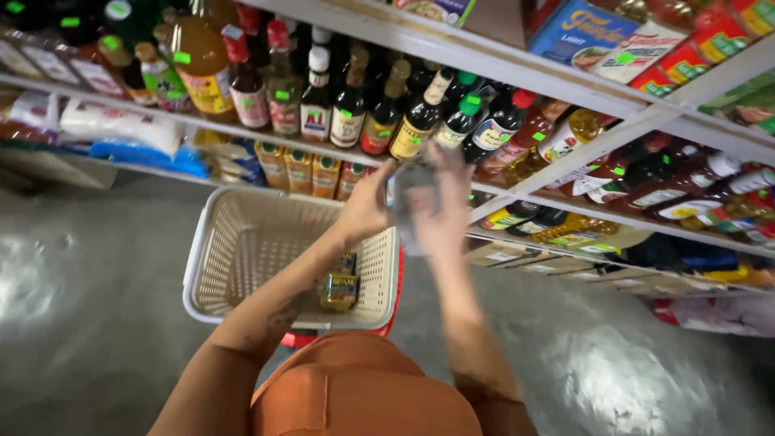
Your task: Wiping dust or residue off various canned meat products and placing them into a white shopping basket.
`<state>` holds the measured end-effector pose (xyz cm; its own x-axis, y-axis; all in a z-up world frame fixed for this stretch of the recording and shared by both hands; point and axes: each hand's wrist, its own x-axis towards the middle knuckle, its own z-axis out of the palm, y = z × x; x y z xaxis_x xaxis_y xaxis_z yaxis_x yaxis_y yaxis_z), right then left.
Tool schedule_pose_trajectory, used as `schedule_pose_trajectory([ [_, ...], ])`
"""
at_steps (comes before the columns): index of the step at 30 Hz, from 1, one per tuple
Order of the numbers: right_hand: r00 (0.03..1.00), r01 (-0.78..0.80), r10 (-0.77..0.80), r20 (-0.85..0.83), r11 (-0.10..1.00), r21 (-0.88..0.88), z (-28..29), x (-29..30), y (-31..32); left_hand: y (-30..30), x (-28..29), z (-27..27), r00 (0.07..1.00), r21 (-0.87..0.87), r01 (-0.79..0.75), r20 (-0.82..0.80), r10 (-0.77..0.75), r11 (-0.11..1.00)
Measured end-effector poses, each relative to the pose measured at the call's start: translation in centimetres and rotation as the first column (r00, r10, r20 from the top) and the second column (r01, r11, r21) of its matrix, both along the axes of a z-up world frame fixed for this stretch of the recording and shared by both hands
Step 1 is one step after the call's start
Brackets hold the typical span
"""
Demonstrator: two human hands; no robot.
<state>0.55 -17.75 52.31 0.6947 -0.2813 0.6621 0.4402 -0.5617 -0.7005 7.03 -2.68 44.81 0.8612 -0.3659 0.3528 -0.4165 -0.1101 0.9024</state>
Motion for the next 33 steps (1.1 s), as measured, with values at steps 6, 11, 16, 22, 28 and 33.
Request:
schedule_pose_trajectory([
  [6, 0.967, 0.01, 0.022, -0.252, 0.992, 0.123, -6.3, 5.9, -2.8, 0.7, 1.3, 0.4, 0.962, 0.012, 0.003, 0.274, -0.006, 1.0],
  [11, 0.994, -0.002, 0.023, -0.107, 0.981, 0.192, -2.6, 4.3, 1.2, -0.9, 1.5, 0.1, 0.86, 0.038, -0.11, 0.504, 0.076, 0.993],
  [16, 0.986, 0.162, -0.152, -0.067, 0.792, 0.588, -13.2, 6.7, -5.8, -2.2, 0.7, 2.2, 0.969, -0.013, -0.188, 0.162, 0.187, 0.982],
  [22, 0.932, -0.33, 0.253, 0.261, 0.89, 0.315, -4.6, 4.2, -2.3, -7.0, 2.5, 1.0, 0.887, -0.739, -0.119, -0.379, -0.263, 0.663],
  [28, 0.995, 0.054, -0.053, 0.085, 0.999, -0.007, -0.7, 4.9, -2.9, -9.7, 2.2, 0.1, 0.939, -0.774, -0.029, -0.239, -0.249, 0.633],
  [33, 0.977, 0.193, -0.2, 0.072, 0.977, 0.093, -2.4, 6.7, -4.4, -11.4, 4.2, -1.1, 0.939, -0.693, -0.147, -0.322, -0.119, 0.706],
])
